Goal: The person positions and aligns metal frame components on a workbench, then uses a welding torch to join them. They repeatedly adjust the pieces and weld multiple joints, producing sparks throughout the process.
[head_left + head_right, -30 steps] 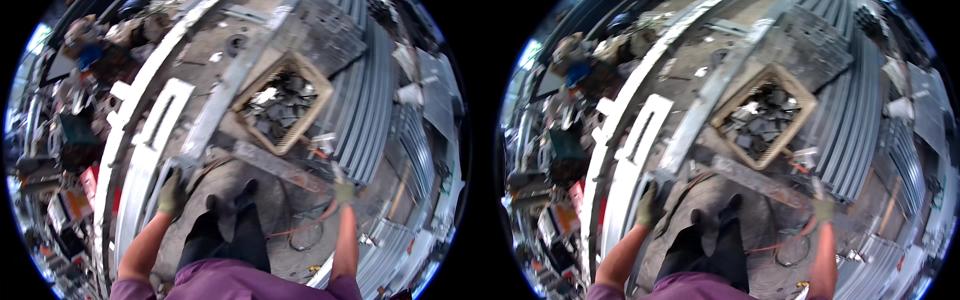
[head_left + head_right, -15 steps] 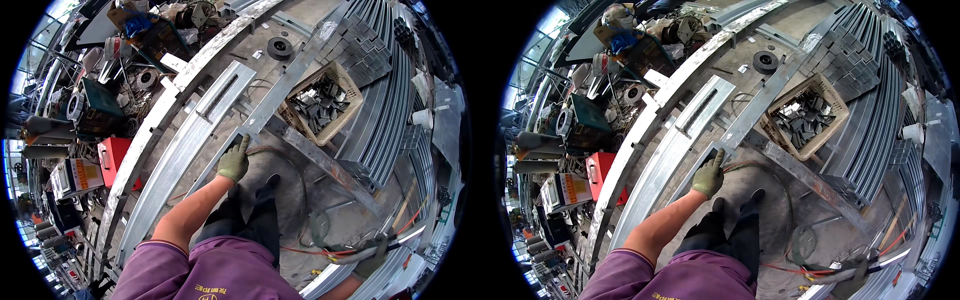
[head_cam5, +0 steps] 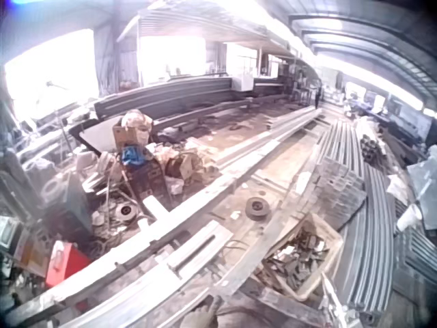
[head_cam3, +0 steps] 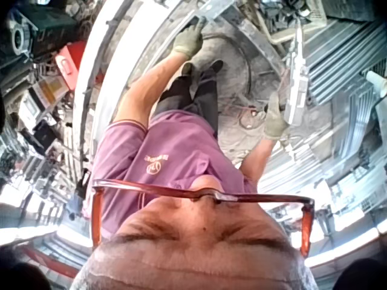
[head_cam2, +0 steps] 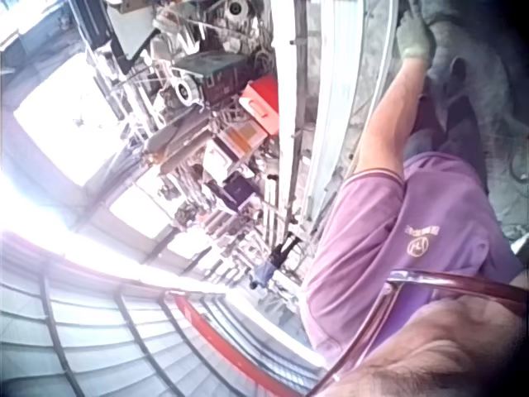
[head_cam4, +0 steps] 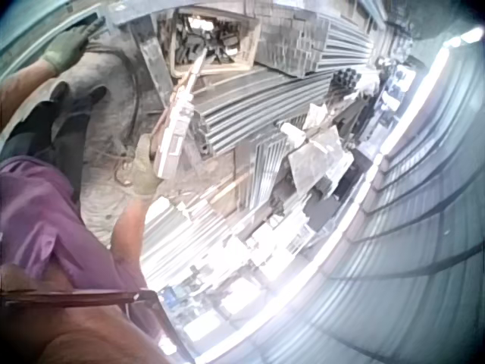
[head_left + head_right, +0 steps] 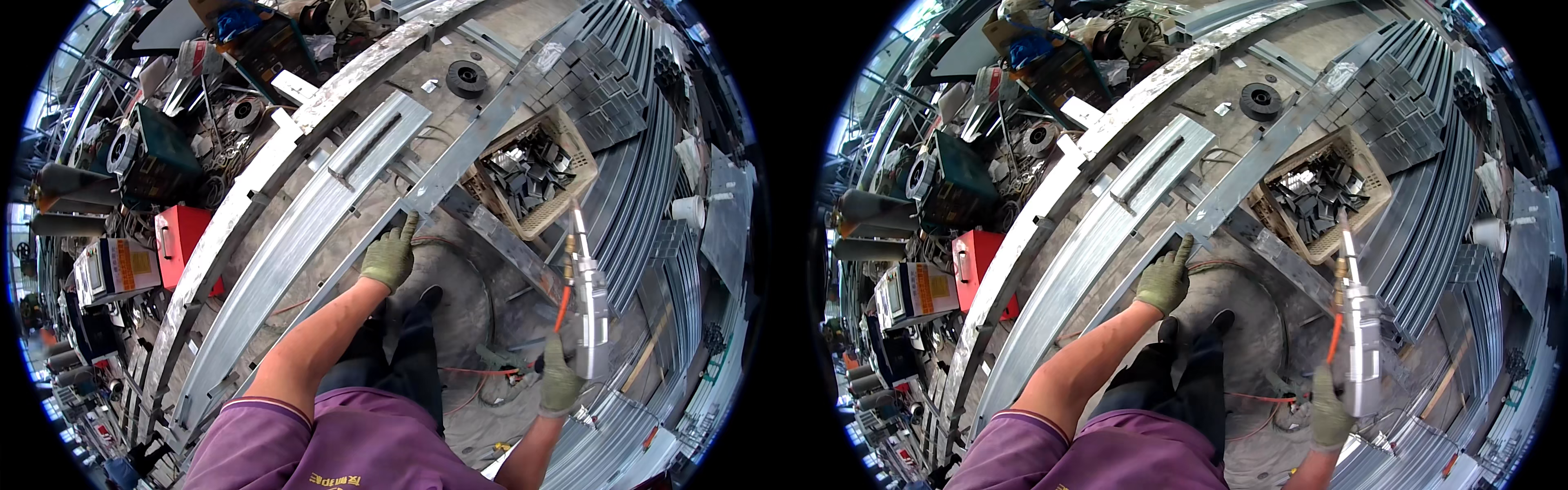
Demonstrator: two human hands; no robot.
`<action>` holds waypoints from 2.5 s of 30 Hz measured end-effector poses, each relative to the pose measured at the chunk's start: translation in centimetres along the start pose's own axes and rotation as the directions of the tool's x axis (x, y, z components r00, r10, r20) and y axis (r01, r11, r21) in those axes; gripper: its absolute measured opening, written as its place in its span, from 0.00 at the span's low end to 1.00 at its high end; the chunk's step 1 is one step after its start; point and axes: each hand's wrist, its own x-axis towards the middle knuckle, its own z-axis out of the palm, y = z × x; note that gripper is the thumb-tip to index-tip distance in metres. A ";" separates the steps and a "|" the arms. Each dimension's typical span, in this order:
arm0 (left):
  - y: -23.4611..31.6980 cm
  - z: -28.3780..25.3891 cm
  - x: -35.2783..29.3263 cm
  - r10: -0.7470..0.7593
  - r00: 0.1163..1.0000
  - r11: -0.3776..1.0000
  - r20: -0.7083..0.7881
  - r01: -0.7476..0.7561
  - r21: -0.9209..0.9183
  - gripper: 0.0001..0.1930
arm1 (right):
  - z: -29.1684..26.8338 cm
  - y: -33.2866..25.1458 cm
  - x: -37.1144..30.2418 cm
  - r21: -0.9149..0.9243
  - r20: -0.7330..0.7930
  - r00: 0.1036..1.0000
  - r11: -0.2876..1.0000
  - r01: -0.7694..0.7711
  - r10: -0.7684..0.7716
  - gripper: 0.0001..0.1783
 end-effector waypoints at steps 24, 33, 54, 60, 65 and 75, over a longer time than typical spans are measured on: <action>0.3 -0.7 0.0 -0.004 0.992 1.000 0.124 0.003 0.005 0.43 | 17.8 0.1 1.8 -0.146 0.573 0.820 0.984 0.104 -0.002 0.14; 0.1 -0.6 -0.2 -0.013 0.991 0.999 0.131 0.018 -0.042 0.38 | 19.7 -0.9 1.6 -0.255 0.612 0.777 0.967 0.022 0.144 0.14; -0.2 -0.4 -0.4 0.021 0.996 0.999 0.088 -0.018 -0.032 0.29 | 20.8 -0.3 1.4 -0.335 0.597 0.799 0.927 0.166 0.073 0.08; -0.3 -0.4 -0.4 0.023 0.996 0.999 0.081 -0.019 -0.049 0.29 | 20.7 0.3 1.4 -0.361 0.598 0.801 0.902 0.236 0.030 0.08; -0.1 -0.5 -0.4 0.013 0.995 0.999 0.103 -0.008 -0.048 0.29 | 20.7 0.4 1.2 -0.348 0.597 0.801 0.891 0.293 -0.030 0.07; -0.1 -0.4 -0.4 0.014 0.995 0.999 0.102 -0.011 -0.031 0.30 | 21.2 -0.2 1.1 -0.358 0.574 0.819 0.895 0.268 -0.015 0.08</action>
